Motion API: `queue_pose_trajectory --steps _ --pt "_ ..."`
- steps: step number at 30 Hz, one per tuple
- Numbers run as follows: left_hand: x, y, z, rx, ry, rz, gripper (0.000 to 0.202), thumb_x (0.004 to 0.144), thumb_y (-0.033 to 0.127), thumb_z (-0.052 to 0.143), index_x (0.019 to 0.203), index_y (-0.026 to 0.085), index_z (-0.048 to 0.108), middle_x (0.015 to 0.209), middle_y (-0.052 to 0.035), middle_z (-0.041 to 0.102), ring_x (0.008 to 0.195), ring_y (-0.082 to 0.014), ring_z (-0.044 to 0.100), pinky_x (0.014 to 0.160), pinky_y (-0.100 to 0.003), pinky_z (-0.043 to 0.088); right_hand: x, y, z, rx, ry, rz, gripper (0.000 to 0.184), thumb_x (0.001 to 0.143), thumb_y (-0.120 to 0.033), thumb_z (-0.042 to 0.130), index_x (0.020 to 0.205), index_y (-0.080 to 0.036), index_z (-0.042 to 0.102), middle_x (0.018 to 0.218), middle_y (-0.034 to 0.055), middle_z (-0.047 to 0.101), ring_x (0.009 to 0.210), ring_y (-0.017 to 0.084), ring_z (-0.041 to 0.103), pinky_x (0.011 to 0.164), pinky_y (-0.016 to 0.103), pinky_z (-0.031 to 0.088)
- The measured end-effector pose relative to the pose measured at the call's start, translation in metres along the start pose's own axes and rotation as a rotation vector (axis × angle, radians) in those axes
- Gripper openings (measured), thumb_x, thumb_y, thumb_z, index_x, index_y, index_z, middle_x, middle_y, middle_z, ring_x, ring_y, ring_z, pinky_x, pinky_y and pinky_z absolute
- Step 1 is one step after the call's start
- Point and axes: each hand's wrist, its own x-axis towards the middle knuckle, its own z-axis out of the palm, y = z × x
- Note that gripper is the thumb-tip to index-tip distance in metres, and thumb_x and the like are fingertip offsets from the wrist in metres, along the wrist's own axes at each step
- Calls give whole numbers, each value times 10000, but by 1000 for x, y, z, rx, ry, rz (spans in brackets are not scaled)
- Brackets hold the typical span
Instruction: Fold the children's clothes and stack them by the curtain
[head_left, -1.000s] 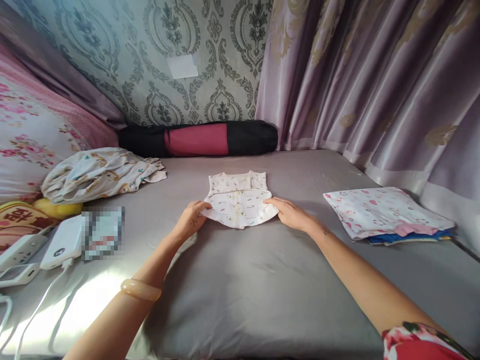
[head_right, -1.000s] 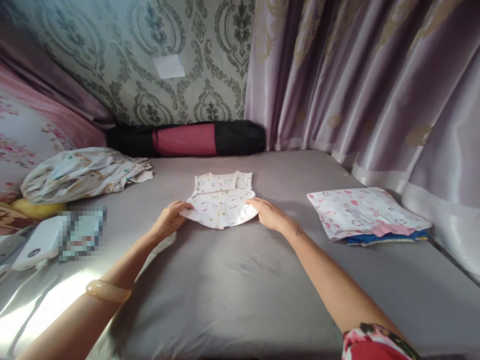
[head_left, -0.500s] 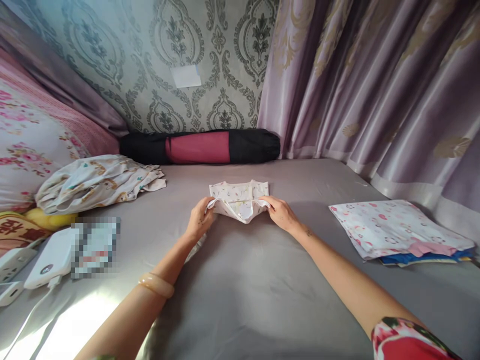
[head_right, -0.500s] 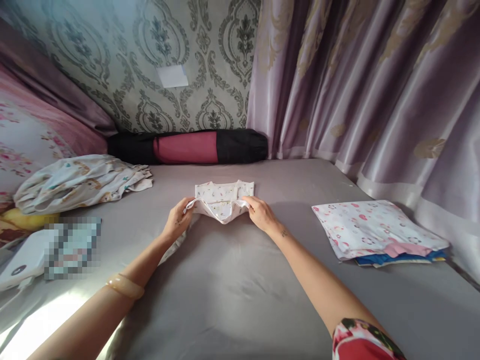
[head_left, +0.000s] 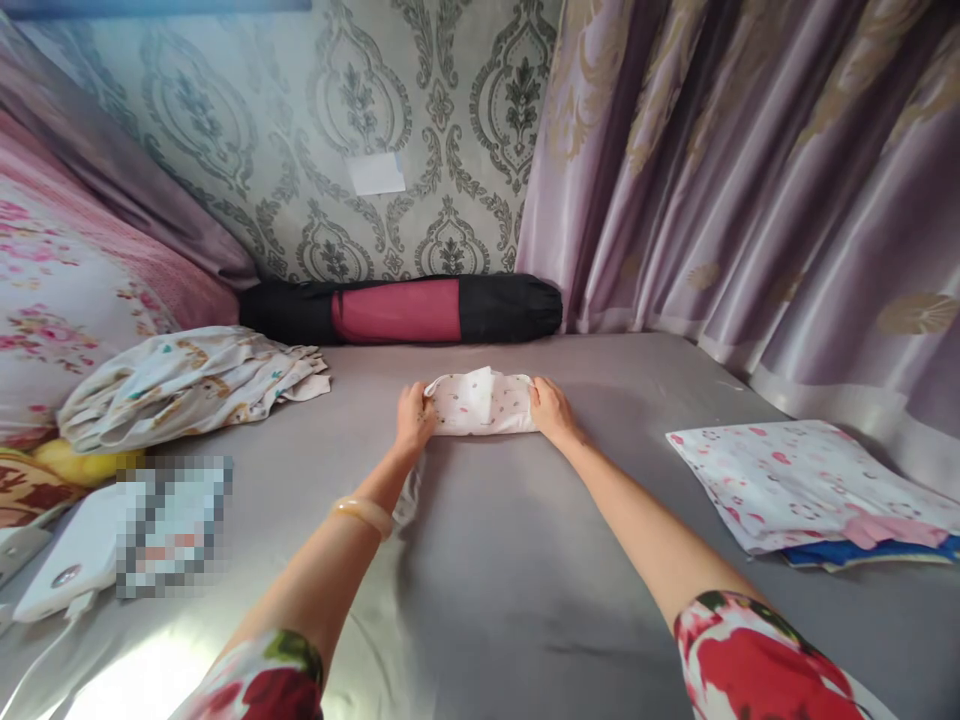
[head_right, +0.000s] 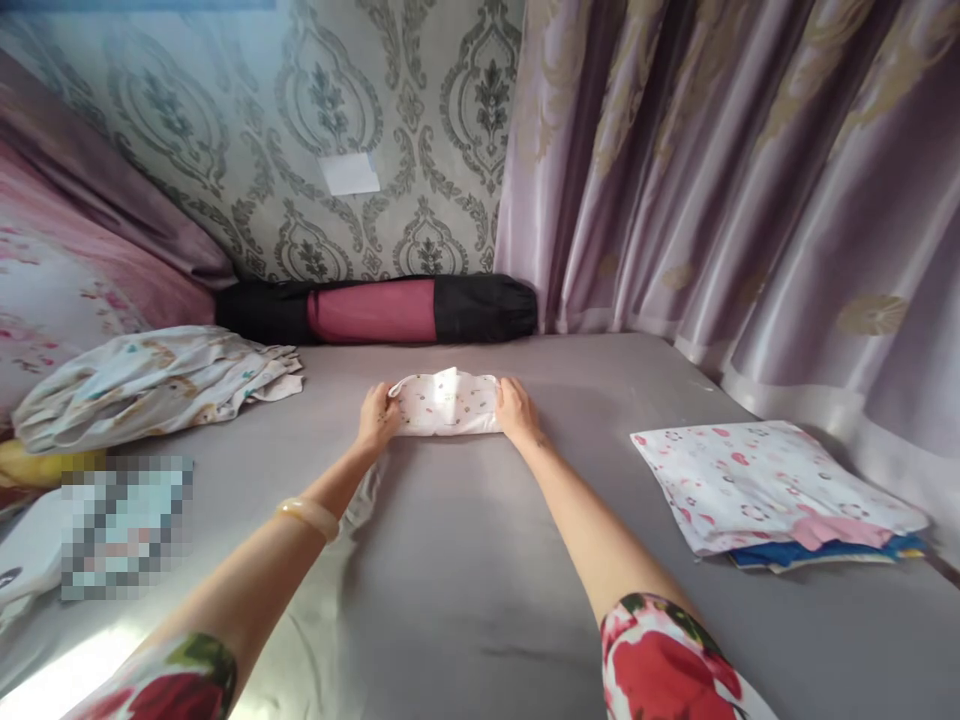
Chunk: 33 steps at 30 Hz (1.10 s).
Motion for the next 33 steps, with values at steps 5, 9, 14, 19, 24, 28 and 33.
queue_pose_trajectory --steps 5,9,14,19,24,28,33 --pt "12 -13 13 99 -27 -137 228 873 202 438 835 151 658 850 -125 657 914 -249 602 812 -317 440 11 3 7 -115 -70 251 259 977 -284 401 1053 -197 632 1106 96 665 993 216 622 765 269 426" --pt "13 -18 13 103 -22 -179 221 874 263 466 829 161 658 871 -115 689 883 -232 614 765 -294 435 15 6 10 -138 -82 298 283 973 -326 410 1067 -200 645 1092 94 686 999 222 638 761 272 435" --pt "15 -20 12 95 -1 -204 235 867 305 473 804 177 659 846 -107 706 845 -230 629 721 -289 430 17 6 8 -114 -74 322 328 969 -344 396 1064 -190 669 1054 118 706 984 243 659 763 293 460" --pt "16 -20 13 83 43 -226 271 867 334 457 772 183 662 804 -120 709 810 -244 643 707 -308 437 20 7 8 -94 -65 367 335 959 -339 407 1055 -182 687 1029 140 713 977 259 669 782 317 478" --pt "18 -21 15 71 79 -247 278 862 345 458 790 181 671 823 -133 718 841 -259 652 742 -325 451 24 6 8 -85 -55 399 345 943 -336 416 1051 -161 694 1005 163 714 955 269 679 774 331 492" --pt "17 -21 17 57 84 -266 277 861 346 463 820 173 676 847 -147 718 886 -277 658 773 -339 456 23 1 7 -91 -64 416 352 940 -332 415 1074 -152 687 1016 182 708 974 282 676 793 353 496" --pt "16 -20 16 17 90 -300 295 861 376 480 913 153 665 924 -146 708 928 -266 649 830 -347 461 26 1 5 -84 -88 429 343 933 -319 431 1098 -143 674 1043 184 701 1004 290 667 803 353 490"
